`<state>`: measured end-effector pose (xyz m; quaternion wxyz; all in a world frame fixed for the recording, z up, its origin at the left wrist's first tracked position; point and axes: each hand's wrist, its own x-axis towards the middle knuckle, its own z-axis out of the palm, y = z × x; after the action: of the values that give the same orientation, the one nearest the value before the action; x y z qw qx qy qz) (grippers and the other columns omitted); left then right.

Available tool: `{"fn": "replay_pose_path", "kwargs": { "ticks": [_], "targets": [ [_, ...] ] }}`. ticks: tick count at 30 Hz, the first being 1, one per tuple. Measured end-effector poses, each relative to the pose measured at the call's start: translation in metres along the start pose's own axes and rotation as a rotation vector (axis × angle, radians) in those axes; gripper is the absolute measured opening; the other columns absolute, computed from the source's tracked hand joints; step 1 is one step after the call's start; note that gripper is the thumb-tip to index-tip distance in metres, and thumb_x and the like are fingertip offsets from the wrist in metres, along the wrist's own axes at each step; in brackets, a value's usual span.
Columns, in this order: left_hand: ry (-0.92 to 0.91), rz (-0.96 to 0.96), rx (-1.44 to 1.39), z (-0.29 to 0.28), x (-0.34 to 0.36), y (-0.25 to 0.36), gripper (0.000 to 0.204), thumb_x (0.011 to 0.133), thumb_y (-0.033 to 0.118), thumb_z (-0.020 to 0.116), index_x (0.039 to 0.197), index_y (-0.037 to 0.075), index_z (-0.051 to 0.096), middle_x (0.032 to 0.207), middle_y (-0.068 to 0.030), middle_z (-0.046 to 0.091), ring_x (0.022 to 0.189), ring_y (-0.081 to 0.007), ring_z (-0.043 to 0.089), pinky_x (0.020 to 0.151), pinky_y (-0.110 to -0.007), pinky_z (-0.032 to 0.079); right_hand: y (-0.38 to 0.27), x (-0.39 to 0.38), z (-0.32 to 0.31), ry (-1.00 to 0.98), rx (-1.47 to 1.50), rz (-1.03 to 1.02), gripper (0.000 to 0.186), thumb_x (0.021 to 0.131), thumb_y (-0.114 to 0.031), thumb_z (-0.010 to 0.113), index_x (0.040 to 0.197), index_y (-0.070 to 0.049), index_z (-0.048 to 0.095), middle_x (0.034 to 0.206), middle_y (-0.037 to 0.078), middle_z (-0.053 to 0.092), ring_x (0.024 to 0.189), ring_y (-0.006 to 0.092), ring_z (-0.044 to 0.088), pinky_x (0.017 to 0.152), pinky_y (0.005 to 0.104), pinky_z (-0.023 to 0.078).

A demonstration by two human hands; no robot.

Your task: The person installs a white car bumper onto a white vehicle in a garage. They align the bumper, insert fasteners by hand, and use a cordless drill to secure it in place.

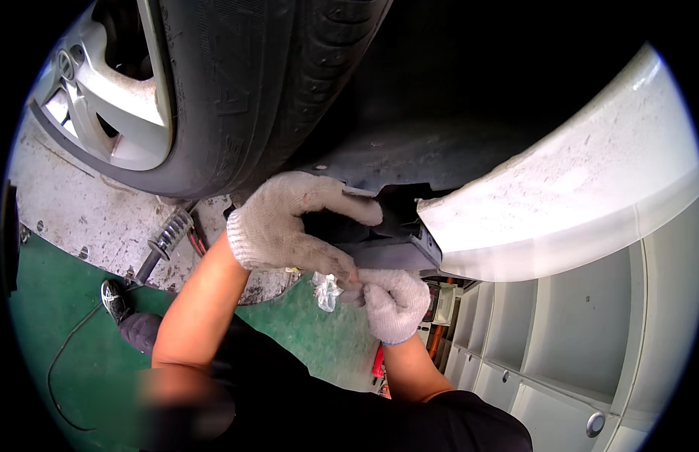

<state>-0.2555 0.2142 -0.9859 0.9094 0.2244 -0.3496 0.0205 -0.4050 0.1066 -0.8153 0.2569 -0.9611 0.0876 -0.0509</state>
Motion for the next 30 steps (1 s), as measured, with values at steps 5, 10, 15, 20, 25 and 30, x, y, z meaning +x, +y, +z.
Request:
{"fn": "replay_pose_path", "kwargs": {
  "ticks": [5,10,15,20,25,30],
  "targets": [
    [-0.040,0.034,0.121,-0.004,0.006,0.009,0.059,0.069,0.033,0.098,0.115,0.005,0.074,0.111,-0.0115,0.076,0.104,-0.0285,0.072,0.092,-0.036,0.056,-0.003,0.002,0.005,-0.015,0.062,-0.032,0.016,0.092,0.008,0.054,0.093,0.009,0.070,0.078,0.019,0.076,0.062,0.0182,0.072,0.058,0.0311,0.060],
    [-0.207,-0.032,0.218,-0.007,0.022,0.017,0.048,0.078,0.036,0.091,0.104,0.006,0.065,0.093,-0.0119,0.070,0.083,-0.0298,0.068,0.077,-0.038,0.054,0.003,0.001,0.002,-0.154,-0.007,-0.037,0.030,0.101,-0.013,0.053,0.110,0.014,0.065,0.080,0.022,0.071,0.063,0.0230,0.068,0.056,0.0302,0.054],
    [-0.347,-0.119,0.270,-0.015,0.038,0.037,0.050,0.081,0.036,0.087,0.099,0.005,0.052,0.079,-0.0134,0.066,0.074,-0.0322,0.068,0.070,-0.039,0.055,-0.002,0.008,0.002,-0.191,-0.049,-0.037,0.033,0.101,-0.017,0.056,0.109,0.014,0.066,0.079,0.020,0.071,0.064,0.0219,0.068,0.056,0.0285,0.054],
    [-0.304,-0.141,0.151,-0.012,0.035,0.028,0.058,0.081,0.038,0.088,0.121,0.005,0.063,0.093,-0.0148,0.071,0.084,-0.0314,0.071,0.075,-0.037,0.056,-0.007,0.007,0.008,-0.130,-0.039,0.029,0.031,0.099,-0.013,0.054,0.108,0.013,0.067,0.079,0.021,0.072,0.063,0.0227,0.070,0.056,0.0290,0.055],
    [-0.272,-0.319,0.369,-0.009,0.021,0.036,0.077,0.076,0.041,0.090,0.136,0.003,0.063,0.114,-0.0215,0.073,0.104,-0.0349,0.072,0.089,-0.039,0.056,-0.008,0.008,0.008,-0.136,-0.078,-0.028,0.027,0.094,-0.004,0.050,0.107,0.013,0.068,0.079,0.023,0.072,0.063,0.0249,0.071,0.055,0.0307,0.058],
    [-0.065,-0.443,0.386,0.000,-0.049,-0.017,0.082,0.071,0.052,0.088,0.129,-0.003,0.067,0.115,-0.0275,0.072,0.112,-0.0438,0.068,0.097,-0.046,0.054,-0.013,0.008,0.016,-0.063,0.047,0.017,0.025,0.089,0.014,0.049,0.098,0.011,0.072,0.086,0.021,0.077,0.068,0.0211,0.075,0.061,0.0292,0.062]
  ]
}}
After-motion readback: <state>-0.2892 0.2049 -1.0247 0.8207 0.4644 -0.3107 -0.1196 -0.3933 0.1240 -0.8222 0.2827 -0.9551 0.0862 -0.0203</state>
